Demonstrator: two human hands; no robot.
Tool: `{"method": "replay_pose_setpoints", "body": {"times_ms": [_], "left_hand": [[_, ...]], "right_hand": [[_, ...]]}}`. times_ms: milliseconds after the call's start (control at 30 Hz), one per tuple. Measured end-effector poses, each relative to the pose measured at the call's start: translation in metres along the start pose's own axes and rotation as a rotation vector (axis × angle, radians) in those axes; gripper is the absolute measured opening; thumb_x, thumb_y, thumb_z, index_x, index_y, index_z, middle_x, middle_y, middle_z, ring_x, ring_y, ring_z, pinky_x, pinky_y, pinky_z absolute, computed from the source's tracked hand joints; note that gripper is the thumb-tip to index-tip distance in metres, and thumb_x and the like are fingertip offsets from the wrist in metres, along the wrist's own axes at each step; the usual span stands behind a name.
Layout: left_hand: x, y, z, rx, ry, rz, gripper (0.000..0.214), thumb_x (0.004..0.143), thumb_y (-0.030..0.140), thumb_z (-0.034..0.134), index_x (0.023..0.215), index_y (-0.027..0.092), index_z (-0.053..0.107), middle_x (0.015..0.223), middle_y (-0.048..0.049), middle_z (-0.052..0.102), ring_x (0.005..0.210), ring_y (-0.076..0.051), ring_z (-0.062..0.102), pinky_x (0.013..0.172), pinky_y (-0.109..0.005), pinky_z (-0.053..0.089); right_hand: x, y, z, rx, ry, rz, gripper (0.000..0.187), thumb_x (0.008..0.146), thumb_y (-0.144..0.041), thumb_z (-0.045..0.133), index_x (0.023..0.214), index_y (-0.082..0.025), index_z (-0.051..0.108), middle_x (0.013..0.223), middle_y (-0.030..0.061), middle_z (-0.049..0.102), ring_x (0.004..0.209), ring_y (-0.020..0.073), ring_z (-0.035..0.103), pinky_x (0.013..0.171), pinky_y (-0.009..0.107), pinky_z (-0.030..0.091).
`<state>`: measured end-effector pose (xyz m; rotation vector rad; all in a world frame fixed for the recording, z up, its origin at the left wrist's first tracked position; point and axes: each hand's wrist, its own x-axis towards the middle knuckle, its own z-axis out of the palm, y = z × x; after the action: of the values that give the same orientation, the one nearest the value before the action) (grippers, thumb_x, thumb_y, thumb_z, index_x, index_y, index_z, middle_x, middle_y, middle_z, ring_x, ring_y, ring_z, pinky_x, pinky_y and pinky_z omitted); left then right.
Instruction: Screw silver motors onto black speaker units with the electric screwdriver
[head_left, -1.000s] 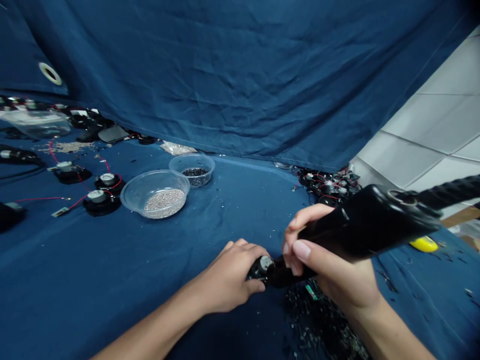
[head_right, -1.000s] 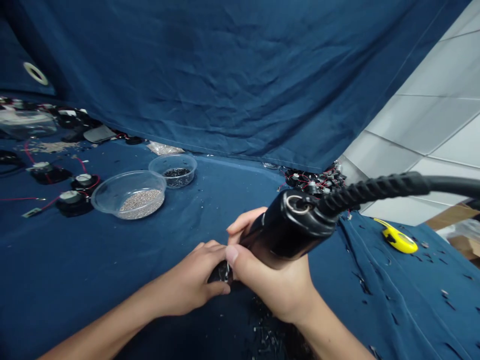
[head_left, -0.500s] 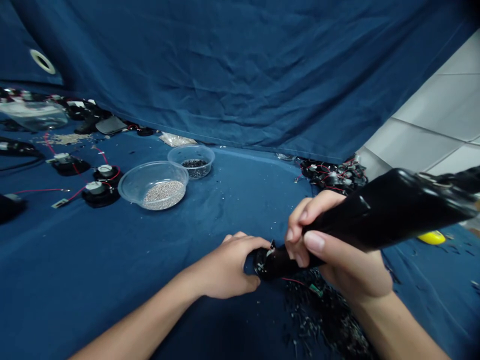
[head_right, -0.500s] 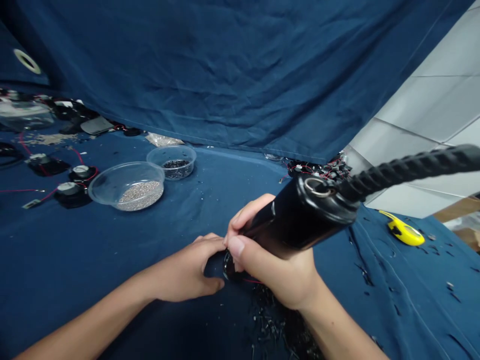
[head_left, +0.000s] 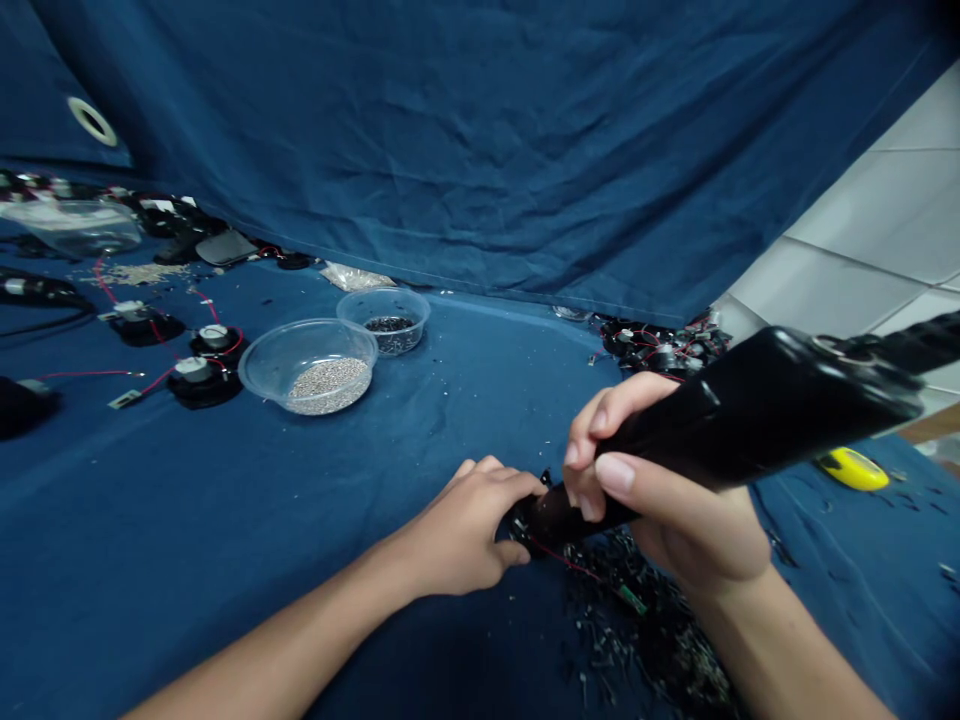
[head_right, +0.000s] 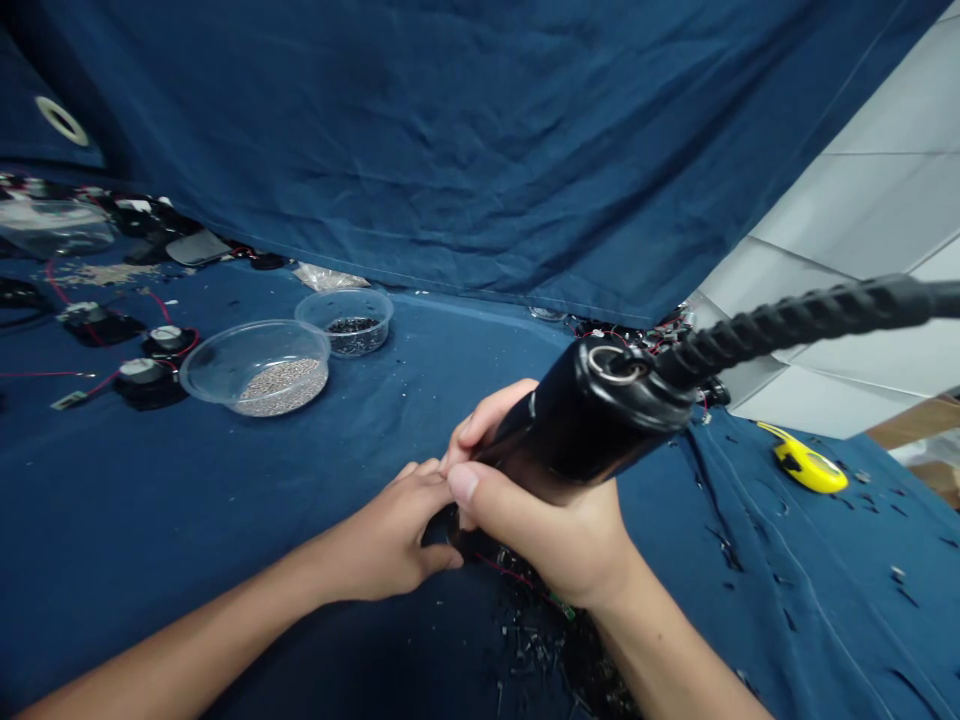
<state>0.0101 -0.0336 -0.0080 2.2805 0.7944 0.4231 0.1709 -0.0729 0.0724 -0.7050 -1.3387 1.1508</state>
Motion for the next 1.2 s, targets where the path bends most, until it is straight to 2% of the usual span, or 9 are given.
{"method": "replay_pose_setpoints", "body": {"times_ms": [233,467,633,700,800,967,1200], "left_hand": [[0.001,0.002,0.004,0.090,0.080,-0.025,0.043,0.068,0.023,0.074,0.104,0.024,0.052,0.103,-0.0004,0.059,0.095,-0.024,0.050,0.084,-0.039,0.034],[0.004,-0.003,0.006,0.168,0.127,-0.062,0.058,0.064,0.035,0.080,0.112,0.025,0.050,0.103,-0.0012,0.057,0.095,-0.024,0.047,0.082,-0.036,0.035],[0.006,-0.005,0.002,0.136,0.065,-0.009,0.058,0.072,0.038,0.075,0.123,0.031,0.047,0.114,0.0000,0.058,0.101,-0.023,0.046,0.088,-0.036,0.034],[0.006,-0.004,0.000,0.124,0.052,-0.001,0.056,0.076,0.038,0.071,0.125,0.030,0.047,0.113,-0.0017,0.059,0.103,-0.023,0.046,0.088,-0.036,0.034],[0.007,0.001,-0.005,0.122,0.075,-0.019,0.047,0.079,0.044,0.066,0.120,0.025,0.053,0.102,-0.0042,0.061,0.095,-0.023,0.050,0.085,-0.037,0.035],[0.003,0.012,-0.012,0.097,0.167,-0.031,0.048,0.073,0.057,0.066,0.106,0.023,0.064,0.083,-0.0027,0.061,0.081,-0.021,0.051,0.079,-0.035,0.036],[-0.004,0.021,-0.013,-0.038,0.325,0.011,0.043,0.069,0.058,0.068,0.089,0.020,0.069,0.072,-0.0009,0.058,0.071,-0.017,0.049,0.072,-0.032,0.035]], "right_hand": [[0.004,-0.006,-0.003,-0.013,0.094,-0.090,0.019,0.073,-0.013,0.066,0.089,-0.022,0.058,0.077,0.0000,0.064,0.048,0.0124,0.057,0.047,0.030,0.048],[0.003,-0.041,-0.012,-0.025,0.311,-0.171,0.016,0.071,-0.011,0.060,0.083,-0.022,0.060,0.072,-0.0010,0.060,0.046,0.0127,0.055,0.048,0.032,0.044],[0.006,-0.057,-0.026,-0.031,0.458,-0.250,0.015,0.070,-0.009,0.055,0.077,-0.020,0.061,0.070,-0.0001,0.060,0.044,0.0125,0.052,0.046,0.032,0.040],[0.008,-0.060,-0.033,-0.019,0.499,-0.300,0.014,0.067,-0.009,0.055,0.075,-0.017,0.062,0.068,0.0011,0.060,0.042,0.0138,0.053,0.044,0.033,0.039],[0.010,-0.062,-0.041,-0.009,0.566,-0.328,0.012,0.066,-0.009,0.056,0.073,-0.015,0.063,0.065,0.0022,0.061,0.041,0.0147,0.053,0.044,0.033,0.039],[0.006,-0.070,-0.043,0.033,0.673,-0.306,0.011,0.068,-0.009,0.053,0.071,-0.016,0.061,0.066,0.0001,0.061,0.043,0.0121,0.050,0.044,0.030,0.039],[0.001,-0.078,-0.047,0.075,0.661,-0.296,0.012,0.070,-0.010,0.051,0.073,-0.017,0.060,0.067,-0.0004,0.062,0.044,0.0119,0.050,0.044,0.029,0.039]]}}
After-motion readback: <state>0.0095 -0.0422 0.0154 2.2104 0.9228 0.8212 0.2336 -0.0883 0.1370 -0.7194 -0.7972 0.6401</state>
